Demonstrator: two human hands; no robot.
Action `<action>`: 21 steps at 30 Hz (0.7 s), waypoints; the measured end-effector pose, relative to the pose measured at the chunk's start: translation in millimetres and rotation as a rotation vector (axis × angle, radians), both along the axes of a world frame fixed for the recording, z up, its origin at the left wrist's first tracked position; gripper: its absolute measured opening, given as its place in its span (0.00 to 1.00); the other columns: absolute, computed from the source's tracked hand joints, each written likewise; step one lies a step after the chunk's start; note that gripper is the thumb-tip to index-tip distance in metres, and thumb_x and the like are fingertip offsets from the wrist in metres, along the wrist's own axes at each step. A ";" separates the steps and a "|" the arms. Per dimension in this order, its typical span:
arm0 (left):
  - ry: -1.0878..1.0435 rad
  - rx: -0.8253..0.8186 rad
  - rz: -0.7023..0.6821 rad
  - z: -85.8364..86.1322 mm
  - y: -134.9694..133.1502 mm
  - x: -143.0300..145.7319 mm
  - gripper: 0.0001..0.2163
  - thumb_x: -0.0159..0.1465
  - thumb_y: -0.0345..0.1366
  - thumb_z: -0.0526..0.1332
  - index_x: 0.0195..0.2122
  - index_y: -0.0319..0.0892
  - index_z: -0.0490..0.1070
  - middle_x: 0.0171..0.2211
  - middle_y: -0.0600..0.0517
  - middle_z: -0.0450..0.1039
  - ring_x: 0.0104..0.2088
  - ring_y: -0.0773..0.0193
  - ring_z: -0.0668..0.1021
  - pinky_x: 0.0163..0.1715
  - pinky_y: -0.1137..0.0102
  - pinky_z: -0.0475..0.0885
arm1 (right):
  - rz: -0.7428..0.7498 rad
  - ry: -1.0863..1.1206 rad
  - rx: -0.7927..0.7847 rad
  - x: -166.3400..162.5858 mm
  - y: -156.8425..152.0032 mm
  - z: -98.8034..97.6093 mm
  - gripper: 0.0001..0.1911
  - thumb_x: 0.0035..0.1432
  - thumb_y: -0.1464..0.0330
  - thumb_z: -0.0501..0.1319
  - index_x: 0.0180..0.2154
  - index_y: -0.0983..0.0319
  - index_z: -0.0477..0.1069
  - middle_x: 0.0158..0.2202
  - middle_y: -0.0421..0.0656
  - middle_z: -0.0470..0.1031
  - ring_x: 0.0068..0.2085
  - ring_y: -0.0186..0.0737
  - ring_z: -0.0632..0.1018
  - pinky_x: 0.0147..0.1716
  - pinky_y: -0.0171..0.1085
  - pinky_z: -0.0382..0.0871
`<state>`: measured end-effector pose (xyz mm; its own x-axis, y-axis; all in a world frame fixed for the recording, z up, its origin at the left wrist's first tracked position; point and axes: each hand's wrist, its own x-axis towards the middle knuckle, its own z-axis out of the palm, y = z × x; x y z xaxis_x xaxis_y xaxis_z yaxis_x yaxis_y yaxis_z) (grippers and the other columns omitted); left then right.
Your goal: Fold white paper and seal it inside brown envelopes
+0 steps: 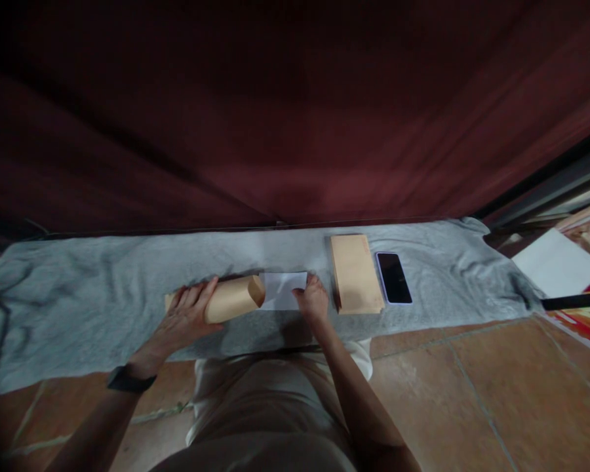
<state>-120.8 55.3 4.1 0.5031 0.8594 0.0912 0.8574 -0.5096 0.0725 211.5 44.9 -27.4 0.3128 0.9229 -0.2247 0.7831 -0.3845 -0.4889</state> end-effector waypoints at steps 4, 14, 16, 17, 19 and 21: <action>-0.032 -0.014 0.003 -1.4 0.7 -0.9 0.52 0.54 0.42 0.71 0.75 0.43 0.43 0.59 0.37 0.68 0.61 0.38 0.71 0.67 0.45 0.57 | 0.003 0.164 0.205 11.0 -9.2 -3.7 0.09 0.64 0.65 0.60 0.43 0.61 0.74 0.43 0.50 0.79 0.44 0.48 0.80 0.46 0.41 0.72; -0.056 -0.039 -0.011 -3.5 4.1 2.0 0.53 0.53 0.42 0.71 0.75 0.42 0.43 0.60 0.36 0.67 0.62 0.36 0.70 0.67 0.42 0.55 | -0.101 0.692 0.503 45.0 -27.6 13.8 0.19 0.63 0.50 0.58 0.39 0.60 0.73 0.32 0.41 0.76 0.33 0.40 0.75 0.35 0.36 0.70; -0.059 -0.037 -0.009 -4.0 3.7 2.4 0.53 0.53 0.42 0.71 0.75 0.42 0.42 0.60 0.36 0.67 0.62 0.36 0.69 0.67 0.42 0.55 | -0.097 0.718 0.480 41.5 -29.9 12.0 0.20 0.61 0.50 0.60 0.35 0.60 0.72 0.29 0.40 0.73 0.30 0.38 0.72 0.32 0.35 0.68; -0.058 -0.036 -0.009 -4.3 3.5 2.3 0.53 0.54 0.42 0.71 0.75 0.42 0.42 0.60 0.36 0.67 0.62 0.36 0.69 0.67 0.42 0.55 | -0.093 0.715 0.468 39.2 -30.9 10.8 0.20 0.61 0.49 0.59 0.33 0.60 0.71 0.28 0.39 0.72 0.29 0.37 0.71 0.31 0.34 0.67; -0.053 -0.033 -0.014 -5.3 3.4 1.9 0.54 0.53 0.42 0.72 0.75 0.42 0.41 0.60 0.36 0.66 0.62 0.36 0.69 0.67 0.42 0.55 | -0.066 0.685 0.444 35.0 -32.2 9.4 0.20 0.61 0.50 0.59 0.30 0.60 0.71 0.26 0.38 0.70 0.28 0.36 0.70 0.29 0.34 0.64; -0.049 -0.032 -0.024 -7.0 3.9 1.3 0.54 0.53 0.42 0.72 0.75 0.42 0.40 0.60 0.36 0.66 0.62 0.36 0.69 0.67 0.43 0.55 | -0.014 0.635 0.418 33.4 -32.3 10.0 0.19 0.61 0.51 0.58 0.29 0.60 0.71 0.24 0.38 0.69 0.28 0.37 0.70 0.29 0.34 0.63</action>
<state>-119.5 59.2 -2.8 0.5189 0.8502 0.0888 0.8402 -0.5264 0.1302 244.9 12.6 -17.5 0.2523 0.9676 0.0021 0.2987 -0.0758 -0.9513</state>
